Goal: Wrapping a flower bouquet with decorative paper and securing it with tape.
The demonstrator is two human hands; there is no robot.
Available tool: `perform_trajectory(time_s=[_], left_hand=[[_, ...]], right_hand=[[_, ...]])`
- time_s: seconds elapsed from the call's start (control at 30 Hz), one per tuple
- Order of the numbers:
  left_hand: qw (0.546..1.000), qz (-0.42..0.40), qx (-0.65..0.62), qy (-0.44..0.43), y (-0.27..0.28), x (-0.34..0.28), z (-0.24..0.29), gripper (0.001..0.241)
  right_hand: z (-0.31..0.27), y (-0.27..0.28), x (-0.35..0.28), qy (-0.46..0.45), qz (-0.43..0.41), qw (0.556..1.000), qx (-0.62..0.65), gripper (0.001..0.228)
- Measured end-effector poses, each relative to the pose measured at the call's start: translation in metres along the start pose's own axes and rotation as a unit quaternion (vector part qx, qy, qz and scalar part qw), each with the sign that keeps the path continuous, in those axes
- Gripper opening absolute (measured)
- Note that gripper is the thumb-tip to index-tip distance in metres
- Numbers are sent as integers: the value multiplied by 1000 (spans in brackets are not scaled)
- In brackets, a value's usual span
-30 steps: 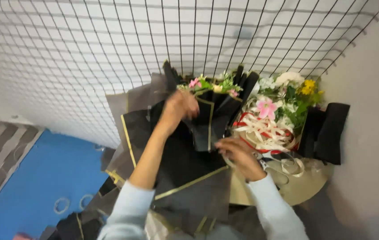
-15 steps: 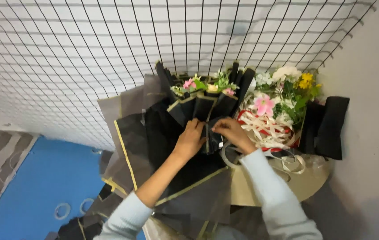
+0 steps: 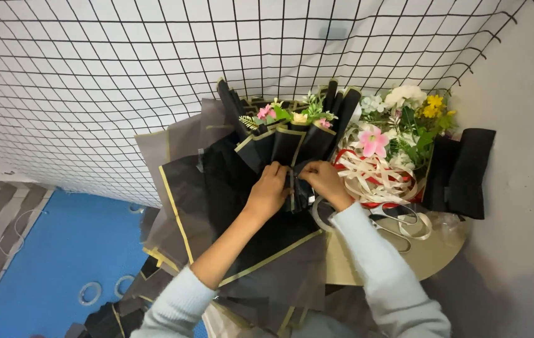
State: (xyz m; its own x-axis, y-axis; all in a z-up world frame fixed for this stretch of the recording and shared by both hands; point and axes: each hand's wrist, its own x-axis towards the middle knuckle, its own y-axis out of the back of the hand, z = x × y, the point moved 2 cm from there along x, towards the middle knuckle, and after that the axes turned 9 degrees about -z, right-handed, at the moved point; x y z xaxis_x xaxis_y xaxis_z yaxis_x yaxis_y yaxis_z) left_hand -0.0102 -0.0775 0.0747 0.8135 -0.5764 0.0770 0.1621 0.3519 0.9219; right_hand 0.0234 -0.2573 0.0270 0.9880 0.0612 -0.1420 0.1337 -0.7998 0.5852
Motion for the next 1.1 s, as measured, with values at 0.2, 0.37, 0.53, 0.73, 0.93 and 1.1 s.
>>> perform_trajectory(time_s=[0.2,0.37,0.53,0.73,0.93,1.1], left_hand=[[1000,14,24,-10,-10,2,-6,50],[998,42,46,-14,-17,6,-10,47],[996,56,67,-22,-18,6,-9,49],[995,72,61,-32,-12,1,-3,45],[992,84,91,-35,-20,0,-2,42],[992,72,97,-29,-18,2,-1,37]], right_hand=[[-12,0,-5,-30,11,999,-16,38],[-13,-3,-9,-1,54,998,-31,34],[4,-16,3,-15,75,996,-39,30],[10,-22,7,-27,102,994,-29,31],[29,-20,26,-25,100,994,-22,37],[29,-11,29,21,100,995,-1,27]])
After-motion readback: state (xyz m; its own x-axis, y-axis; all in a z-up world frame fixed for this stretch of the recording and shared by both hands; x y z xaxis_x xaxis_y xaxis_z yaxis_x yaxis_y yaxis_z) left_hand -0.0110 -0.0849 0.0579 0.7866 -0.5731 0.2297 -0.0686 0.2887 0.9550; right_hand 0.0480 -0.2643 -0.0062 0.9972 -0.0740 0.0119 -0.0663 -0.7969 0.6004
